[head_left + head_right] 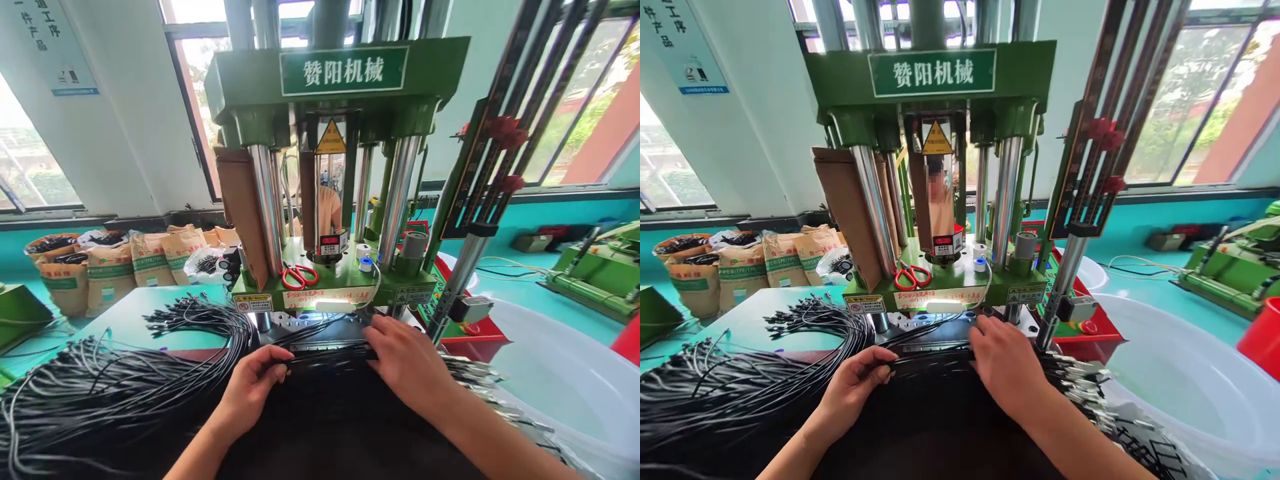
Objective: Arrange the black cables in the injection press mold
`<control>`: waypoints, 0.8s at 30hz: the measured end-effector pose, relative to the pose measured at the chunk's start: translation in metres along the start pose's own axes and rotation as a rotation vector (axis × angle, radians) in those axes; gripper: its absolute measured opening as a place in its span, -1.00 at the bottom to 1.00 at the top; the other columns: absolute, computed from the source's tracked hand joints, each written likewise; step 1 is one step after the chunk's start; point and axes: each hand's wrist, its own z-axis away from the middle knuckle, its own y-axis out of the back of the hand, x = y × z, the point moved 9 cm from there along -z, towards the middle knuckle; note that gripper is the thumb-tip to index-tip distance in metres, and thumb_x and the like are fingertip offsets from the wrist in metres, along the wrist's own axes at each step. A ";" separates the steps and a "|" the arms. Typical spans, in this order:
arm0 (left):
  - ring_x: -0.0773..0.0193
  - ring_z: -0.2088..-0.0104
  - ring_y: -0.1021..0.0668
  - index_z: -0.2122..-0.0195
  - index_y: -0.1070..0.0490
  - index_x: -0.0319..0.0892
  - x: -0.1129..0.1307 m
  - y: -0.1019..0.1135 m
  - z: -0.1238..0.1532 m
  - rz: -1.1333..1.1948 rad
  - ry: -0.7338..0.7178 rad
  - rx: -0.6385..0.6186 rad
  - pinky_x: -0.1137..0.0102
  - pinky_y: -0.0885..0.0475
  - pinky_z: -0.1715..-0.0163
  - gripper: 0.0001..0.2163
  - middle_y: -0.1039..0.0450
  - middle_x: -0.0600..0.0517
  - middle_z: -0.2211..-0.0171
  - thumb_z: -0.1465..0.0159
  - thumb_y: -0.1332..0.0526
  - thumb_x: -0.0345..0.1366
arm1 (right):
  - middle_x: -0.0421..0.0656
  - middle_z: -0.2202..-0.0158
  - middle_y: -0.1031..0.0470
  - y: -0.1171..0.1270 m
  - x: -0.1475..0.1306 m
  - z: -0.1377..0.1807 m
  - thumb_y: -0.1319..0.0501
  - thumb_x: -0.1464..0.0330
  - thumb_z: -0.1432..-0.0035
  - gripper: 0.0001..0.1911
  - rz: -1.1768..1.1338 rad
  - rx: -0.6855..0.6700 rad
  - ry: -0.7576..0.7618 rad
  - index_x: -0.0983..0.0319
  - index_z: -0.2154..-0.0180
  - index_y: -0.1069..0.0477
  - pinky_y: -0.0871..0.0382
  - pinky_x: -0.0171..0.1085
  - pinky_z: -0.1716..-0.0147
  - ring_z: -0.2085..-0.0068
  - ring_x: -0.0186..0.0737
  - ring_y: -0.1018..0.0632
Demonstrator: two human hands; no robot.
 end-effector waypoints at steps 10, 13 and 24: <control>0.34 0.38 -0.41 0.21 -0.42 -0.15 -0.003 -0.003 -0.001 0.019 0.020 0.011 0.43 -0.32 0.30 -0.85 -0.40 0.11 0.43 -0.23 -0.20 -0.24 | -0.12 0.27 -0.60 0.017 0.055 0.025 -0.14 0.48 -0.11 -0.69 0.176 0.071 -0.158 0.14 0.10 -0.45 -0.36 -0.15 0.34 0.24 0.03 -0.60; 0.32 0.35 -0.43 0.21 -0.44 -0.15 -0.006 -0.006 -0.002 -0.044 0.038 -0.009 0.42 -0.34 0.28 -0.85 -0.42 0.09 0.38 -0.22 -0.21 -0.24 | -0.13 0.35 -0.62 -0.001 0.077 0.039 -0.03 0.58 -0.11 -0.60 0.189 -0.031 -0.129 0.15 0.12 -0.47 -0.37 -0.18 0.41 0.31 -0.01 -0.62; 0.09 0.19 -0.56 0.23 -0.56 -0.05 0.039 -0.080 0.057 0.069 0.400 -0.652 0.33 -0.41 0.13 -0.71 -0.58 0.09 0.24 0.00 -0.42 -0.15 | -0.06 0.15 -0.60 0.014 0.008 0.081 0.01 0.60 -0.07 -0.53 0.024 0.206 0.458 0.20 0.04 -0.45 -0.48 -0.17 0.19 0.13 -0.07 -0.59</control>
